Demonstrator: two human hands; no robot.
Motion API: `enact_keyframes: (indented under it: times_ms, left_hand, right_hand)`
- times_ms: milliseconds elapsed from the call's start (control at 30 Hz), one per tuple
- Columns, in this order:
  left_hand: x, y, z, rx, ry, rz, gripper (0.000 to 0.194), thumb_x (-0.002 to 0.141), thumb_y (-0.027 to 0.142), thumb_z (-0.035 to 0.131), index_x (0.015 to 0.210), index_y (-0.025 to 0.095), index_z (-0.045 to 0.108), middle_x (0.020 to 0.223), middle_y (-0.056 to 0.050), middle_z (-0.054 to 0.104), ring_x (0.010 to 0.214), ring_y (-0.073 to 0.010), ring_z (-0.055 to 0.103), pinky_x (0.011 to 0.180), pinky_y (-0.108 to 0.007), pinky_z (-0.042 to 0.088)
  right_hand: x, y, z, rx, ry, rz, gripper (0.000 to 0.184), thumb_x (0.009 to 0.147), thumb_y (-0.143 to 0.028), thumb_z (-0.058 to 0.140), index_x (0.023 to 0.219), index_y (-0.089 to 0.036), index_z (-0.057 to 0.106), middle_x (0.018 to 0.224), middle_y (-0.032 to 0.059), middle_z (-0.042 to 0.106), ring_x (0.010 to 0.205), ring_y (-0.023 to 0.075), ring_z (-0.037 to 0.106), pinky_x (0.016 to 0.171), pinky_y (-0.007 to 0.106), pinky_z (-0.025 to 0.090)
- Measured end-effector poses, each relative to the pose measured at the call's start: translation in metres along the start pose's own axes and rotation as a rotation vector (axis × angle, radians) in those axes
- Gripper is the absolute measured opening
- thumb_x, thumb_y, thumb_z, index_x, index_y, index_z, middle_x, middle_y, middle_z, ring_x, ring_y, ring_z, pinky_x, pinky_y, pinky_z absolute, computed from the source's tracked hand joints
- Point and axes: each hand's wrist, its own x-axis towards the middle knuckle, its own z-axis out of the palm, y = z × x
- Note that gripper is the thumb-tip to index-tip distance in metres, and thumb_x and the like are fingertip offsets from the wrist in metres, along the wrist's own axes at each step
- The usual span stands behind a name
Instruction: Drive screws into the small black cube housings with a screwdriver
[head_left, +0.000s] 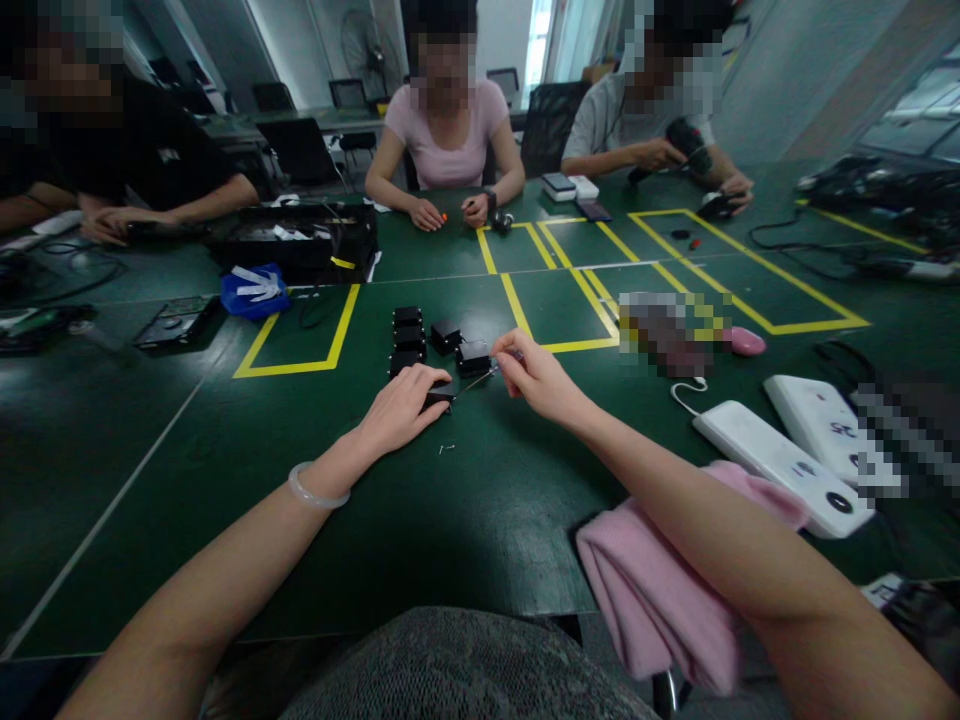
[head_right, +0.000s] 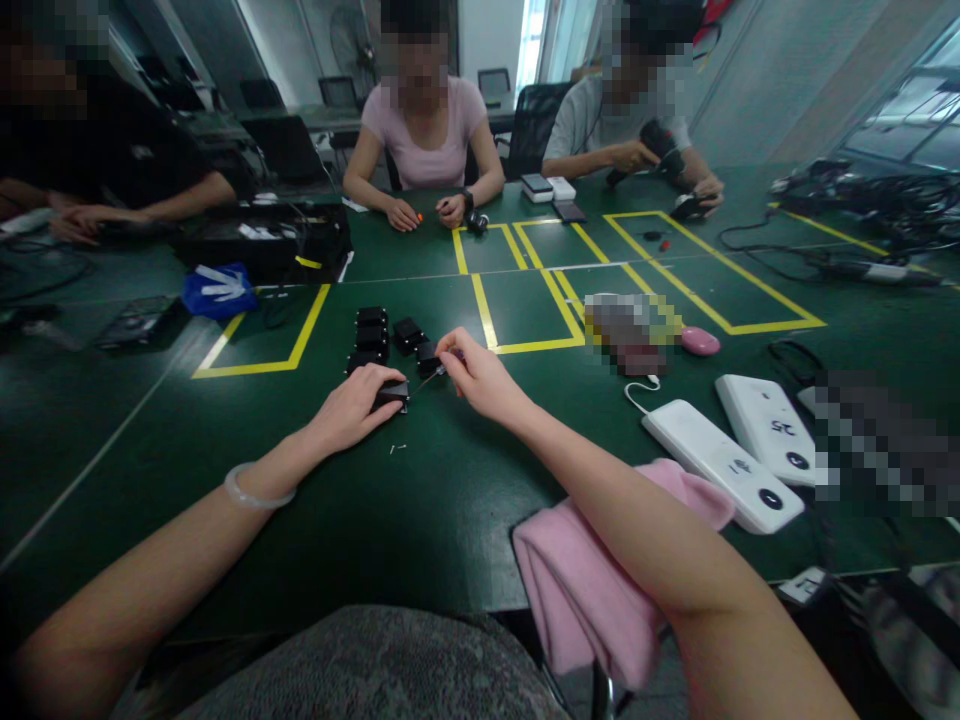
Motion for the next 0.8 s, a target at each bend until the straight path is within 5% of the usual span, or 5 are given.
enact_keyframes:
  times_ms: [200, 800]
  left_hand:
    - [0.0003, -0.0005, 0.0003, 0.004, 0.007, 0.014, 0.03, 0.097, 0.031, 0.052, 0.125, 0.02, 0.048, 0.118, -0.01, 0.057, 0.104, -0.0264, 0.055, 0.086, -0.041, 0.05]
    - [0.0004, 0.0005, -0.0018, -0.01, -0.01, -0.01, 0.031, 0.098, 0.033, 0.05, 0.126, 0.021, 0.048, 0.119, -0.01, 0.057, 0.104, -0.0272, 0.056, 0.085, -0.042, 0.051]
  right_hand:
    - [0.0006, 0.0009, -0.0008, -0.04, -0.007, 0.057, 0.02, 0.098, -0.036, 0.047, 0.084, -0.021, 0.049, 0.046, -0.0094, 0.043, 0.041, 0.0096, 0.044, 0.049, 0.024, 0.033]
    - [-0.0005, -0.0025, -0.0002, -0.02, -0.02, 0.021, 0.009, 0.098, -0.028, 0.044, 0.095, -0.021, 0.047, 0.054, -0.0095, 0.046, 0.044, 0.009, 0.046, 0.052, 0.024, 0.035]
